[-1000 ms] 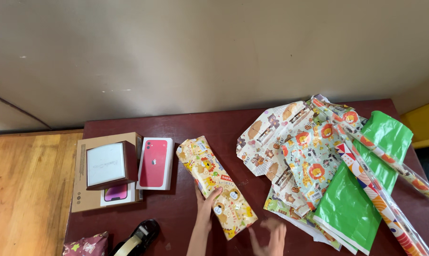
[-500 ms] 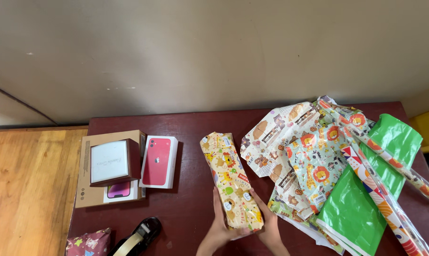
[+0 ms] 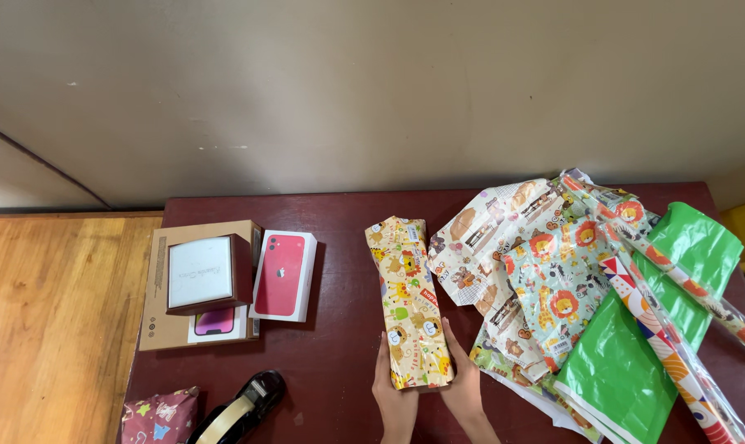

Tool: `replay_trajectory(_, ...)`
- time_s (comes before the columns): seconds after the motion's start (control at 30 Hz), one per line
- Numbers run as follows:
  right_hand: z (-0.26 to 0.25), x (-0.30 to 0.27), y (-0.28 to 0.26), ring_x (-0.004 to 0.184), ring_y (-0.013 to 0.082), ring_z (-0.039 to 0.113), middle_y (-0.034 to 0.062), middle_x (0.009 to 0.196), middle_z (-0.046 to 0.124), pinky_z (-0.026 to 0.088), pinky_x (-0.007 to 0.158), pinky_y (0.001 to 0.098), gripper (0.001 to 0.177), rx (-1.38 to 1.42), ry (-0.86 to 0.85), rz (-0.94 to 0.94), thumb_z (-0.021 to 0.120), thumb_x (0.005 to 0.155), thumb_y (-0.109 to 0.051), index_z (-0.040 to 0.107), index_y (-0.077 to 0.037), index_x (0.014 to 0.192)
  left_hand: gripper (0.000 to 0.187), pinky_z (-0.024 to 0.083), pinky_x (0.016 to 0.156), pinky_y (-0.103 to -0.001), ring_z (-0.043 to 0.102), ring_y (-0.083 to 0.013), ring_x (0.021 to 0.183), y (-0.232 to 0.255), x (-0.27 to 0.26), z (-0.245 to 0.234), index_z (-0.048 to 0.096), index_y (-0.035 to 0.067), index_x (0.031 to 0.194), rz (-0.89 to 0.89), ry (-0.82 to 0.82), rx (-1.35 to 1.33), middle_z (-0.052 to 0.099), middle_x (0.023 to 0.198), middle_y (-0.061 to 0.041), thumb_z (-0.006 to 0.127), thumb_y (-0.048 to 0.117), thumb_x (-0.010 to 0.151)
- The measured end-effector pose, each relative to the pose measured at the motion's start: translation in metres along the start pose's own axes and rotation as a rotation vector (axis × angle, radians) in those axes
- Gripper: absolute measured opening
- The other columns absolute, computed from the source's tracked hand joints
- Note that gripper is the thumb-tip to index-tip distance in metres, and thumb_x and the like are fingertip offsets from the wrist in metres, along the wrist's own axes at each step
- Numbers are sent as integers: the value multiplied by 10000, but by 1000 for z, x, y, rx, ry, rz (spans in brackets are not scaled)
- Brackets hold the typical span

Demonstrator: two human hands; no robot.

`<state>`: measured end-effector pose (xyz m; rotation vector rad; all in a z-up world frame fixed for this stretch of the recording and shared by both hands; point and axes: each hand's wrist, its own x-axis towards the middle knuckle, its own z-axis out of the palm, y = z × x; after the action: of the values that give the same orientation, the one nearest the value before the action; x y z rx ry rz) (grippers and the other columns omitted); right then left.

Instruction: The person wraps a rectangular box with patterned wrapping paper on a wooden table. They fold the paper edges, smooth the surface, and secure the folds with adhesive tape from a handheld dispenser. The wrapped package is turned and adjusted to ensure neat corners.

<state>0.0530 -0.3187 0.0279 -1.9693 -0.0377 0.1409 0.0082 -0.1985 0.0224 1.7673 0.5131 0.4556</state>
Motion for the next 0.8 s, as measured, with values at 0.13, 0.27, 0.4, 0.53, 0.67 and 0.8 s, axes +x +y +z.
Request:
replay_trajectory(0.13,-2,1,11,685,60,655,84,1000,812,594,652,272,1008,-16,4,-21,893,710,-271,374,-114,1559,689,566,969,-345,670,-240,1249,0,2,0,510,11,1456,-129,3,-22,638,1409,-178,712,-66,802)
replay_trajectory(0.27,0,0,14,676,46,638,91,995,804,587,631,263,1020,-12,57,-105,903,678,-351,408,-102,1535,689,585,928,-334,715,-214,1170,-1,1,2,546,38,1445,-165,33,-34,696,1338,-165,687,-93,784)
replay_trajectory(0.4,6,-3,13,620,63,546,86,904,806,565,611,264,955,-64,71,35,882,691,-169,436,-142,1535,660,593,902,-319,727,-187,1125,-6,0,3,571,31,1424,-159,62,-78,727,1306,-149,680,-108,788)
replay_trajectory(0.53,11,-7,11,662,25,578,67,898,811,564,635,243,921,-36,124,21,793,690,32,456,-145,1529,651,597,886,-305,728,-164,1089,-13,-3,6,575,29,1425,-191,81,-141,731,1304,-146,681,-109,798)
replay_trajectory(0.67,17,-8,9,619,24,565,52,860,811,559,605,242,875,-50,147,90,760,722,68,474,-158,1517,615,604,869,-296,734,-148,1075,-21,-4,8,588,20,1407,-189,113,-150,729,1302,-152,696,-94,812)
replay_trajectory(0.8,22,-10,11,621,31,561,69,872,819,560,614,241,884,-59,157,138,737,716,106,485,-161,1520,599,602,872,-294,739,-151,1059,-28,-5,10,596,10,1407,-186,139,-190,742,1296,-156,693,-93,825)
